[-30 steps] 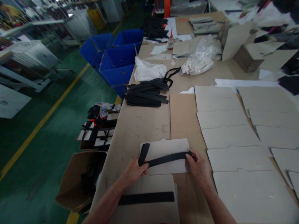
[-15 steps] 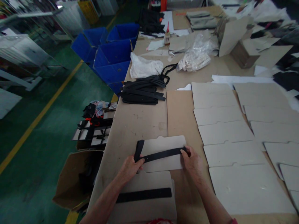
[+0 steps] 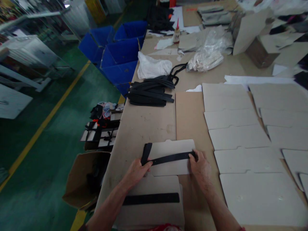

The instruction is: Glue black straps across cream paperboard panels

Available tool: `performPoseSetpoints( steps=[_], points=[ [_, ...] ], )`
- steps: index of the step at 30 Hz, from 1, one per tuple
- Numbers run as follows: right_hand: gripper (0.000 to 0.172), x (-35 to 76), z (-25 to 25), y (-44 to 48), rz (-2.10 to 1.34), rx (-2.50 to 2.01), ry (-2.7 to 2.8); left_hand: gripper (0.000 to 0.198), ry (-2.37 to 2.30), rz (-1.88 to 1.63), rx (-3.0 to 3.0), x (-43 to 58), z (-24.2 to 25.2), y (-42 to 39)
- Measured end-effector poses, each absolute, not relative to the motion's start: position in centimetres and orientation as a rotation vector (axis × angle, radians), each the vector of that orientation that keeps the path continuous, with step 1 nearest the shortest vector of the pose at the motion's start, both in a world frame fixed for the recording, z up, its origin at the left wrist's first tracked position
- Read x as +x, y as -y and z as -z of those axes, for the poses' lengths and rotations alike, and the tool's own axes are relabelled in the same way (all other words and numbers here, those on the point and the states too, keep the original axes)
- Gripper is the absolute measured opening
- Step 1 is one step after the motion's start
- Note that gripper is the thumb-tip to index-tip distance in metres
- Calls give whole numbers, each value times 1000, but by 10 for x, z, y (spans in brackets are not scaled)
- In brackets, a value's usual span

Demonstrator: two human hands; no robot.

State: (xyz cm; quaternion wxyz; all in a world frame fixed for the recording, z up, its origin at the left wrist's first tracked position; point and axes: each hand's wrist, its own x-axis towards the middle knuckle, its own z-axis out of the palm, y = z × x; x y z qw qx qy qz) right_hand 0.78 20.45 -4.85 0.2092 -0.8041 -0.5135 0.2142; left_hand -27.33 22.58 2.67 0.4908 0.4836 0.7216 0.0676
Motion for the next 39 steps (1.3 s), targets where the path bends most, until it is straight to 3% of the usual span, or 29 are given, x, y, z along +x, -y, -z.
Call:
performPoseSetpoints(
  steps=[6,18,39],
  points=[
    [41,12,50,-205,-544,-2254,1439,27,-1598,-209,1329,-281,-44,-209],
    [41,15,58,-203,-514,-2197,1470,12,-1934,-112,1279,-280,3,-237],
    [40,14,58,-202,-485,-2176,1474,20,-2012,39,1377,-277,21,-235]
  ],
)
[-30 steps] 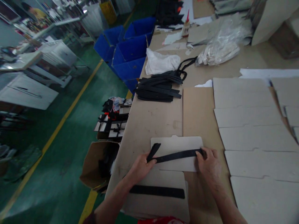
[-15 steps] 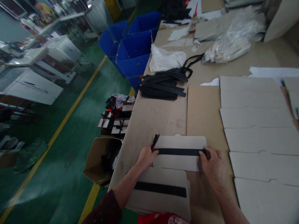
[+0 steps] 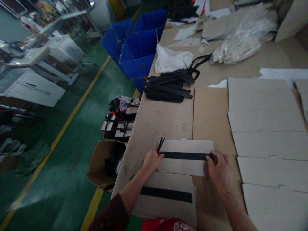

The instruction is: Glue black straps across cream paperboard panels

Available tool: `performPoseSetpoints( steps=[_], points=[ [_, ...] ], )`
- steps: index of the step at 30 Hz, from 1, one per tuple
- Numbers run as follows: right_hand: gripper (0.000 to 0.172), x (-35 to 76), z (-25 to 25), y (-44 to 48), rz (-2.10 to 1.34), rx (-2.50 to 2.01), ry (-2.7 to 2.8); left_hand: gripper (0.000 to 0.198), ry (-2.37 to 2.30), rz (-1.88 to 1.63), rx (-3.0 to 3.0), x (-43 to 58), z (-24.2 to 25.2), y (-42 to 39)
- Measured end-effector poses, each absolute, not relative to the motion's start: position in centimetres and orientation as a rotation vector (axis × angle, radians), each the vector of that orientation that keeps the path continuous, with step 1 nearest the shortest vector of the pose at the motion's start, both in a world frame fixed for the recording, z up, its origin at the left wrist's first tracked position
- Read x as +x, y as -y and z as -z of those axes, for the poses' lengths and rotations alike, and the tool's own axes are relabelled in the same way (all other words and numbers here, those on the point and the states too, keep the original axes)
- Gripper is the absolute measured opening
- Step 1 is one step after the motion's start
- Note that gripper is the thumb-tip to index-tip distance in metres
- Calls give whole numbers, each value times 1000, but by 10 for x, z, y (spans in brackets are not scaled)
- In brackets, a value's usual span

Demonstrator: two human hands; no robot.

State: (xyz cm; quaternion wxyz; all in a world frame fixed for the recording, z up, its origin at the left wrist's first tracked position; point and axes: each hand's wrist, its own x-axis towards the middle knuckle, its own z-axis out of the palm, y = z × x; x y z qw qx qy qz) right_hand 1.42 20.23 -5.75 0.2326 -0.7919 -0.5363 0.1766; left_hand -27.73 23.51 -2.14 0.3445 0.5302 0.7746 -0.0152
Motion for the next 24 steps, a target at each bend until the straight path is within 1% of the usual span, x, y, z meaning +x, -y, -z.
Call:
performPoseSetpoints(
  steps=[2,5,6,9,11,14,18,24],
  points=[
    [39,14,58,-202,-476,-2174,1480,21,-2039,44,1396,-276,20,-234],
    [40,13,56,-202,-457,-2195,1501,31,-2100,26,1458,-270,18,-232],
    [38,12,55,-202,-451,-2206,1519,31,-2101,18,1490,-267,17,-231],
    [29,9,51,-201,-482,-2189,1659,15,-2008,4,1597,-259,14,-228],
    [28,9,51,-200,-519,-2110,1789,16,-1923,-5,1654,-256,13,-226],
    [33,11,52,-195,-483,-1997,1953,21,-1857,-37,1702,-256,12,-224],
    [40,14,50,-186,-359,-1976,2198,11,-1870,-67,1703,-256,14,-225],
    [53,11,42,-177,-247,-1920,2505,10,-1948,-37,1596,-254,24,-230]
  ],
)
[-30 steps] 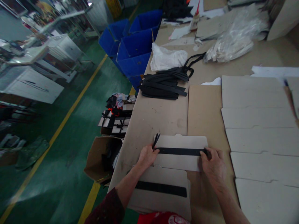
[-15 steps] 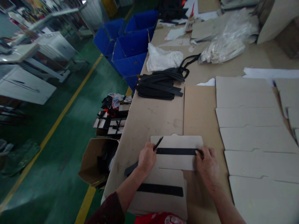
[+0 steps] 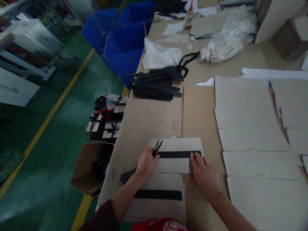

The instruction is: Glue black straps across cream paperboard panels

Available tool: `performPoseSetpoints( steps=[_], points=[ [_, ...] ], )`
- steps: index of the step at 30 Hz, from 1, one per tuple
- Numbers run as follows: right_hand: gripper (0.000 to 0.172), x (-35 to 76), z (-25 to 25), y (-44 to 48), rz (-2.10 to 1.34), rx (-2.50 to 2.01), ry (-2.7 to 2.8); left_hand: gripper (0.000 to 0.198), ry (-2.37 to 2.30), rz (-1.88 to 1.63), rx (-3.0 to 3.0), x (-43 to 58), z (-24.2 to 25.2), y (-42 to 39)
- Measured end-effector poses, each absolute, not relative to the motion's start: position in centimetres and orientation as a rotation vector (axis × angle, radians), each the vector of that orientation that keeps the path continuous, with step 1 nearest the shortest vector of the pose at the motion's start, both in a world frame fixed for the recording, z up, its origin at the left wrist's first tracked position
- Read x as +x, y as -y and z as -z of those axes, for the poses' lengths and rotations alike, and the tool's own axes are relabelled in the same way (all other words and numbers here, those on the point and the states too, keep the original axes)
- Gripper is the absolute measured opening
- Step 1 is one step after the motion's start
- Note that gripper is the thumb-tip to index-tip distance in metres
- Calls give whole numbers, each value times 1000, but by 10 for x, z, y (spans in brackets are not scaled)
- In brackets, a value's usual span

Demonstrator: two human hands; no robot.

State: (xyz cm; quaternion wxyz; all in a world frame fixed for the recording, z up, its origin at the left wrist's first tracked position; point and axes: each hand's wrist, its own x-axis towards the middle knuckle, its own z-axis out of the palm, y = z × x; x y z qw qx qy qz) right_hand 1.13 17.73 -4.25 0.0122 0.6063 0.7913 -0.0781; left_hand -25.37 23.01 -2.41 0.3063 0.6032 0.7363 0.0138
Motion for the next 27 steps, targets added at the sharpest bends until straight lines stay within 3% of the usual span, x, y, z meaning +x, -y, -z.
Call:
performPoseSetpoints(
  steps=[6,11,16,20,24,27],
  points=[
    [57,8,47,-175,331,1988,-2483,10,-1947,-58,1572,-253,24,-232],
    [42,25,48,-184,651,2309,-2466,18,-1900,-90,1582,-263,13,-233],
    [40,33,49,-196,479,2606,-2222,27,-2046,-73,1499,-275,6,-229],
    [51,27,53,-208,898,2814,-1886,37,-2145,-59,1356,-280,11,-231],
    [42,30,50,-222,1315,2849,-1722,26,-2132,-129,1193,-278,15,-242],
    [42,33,30,-225,1399,2845,-1743,21,-2042,-232,1148,-274,4,-253]
  ],
)
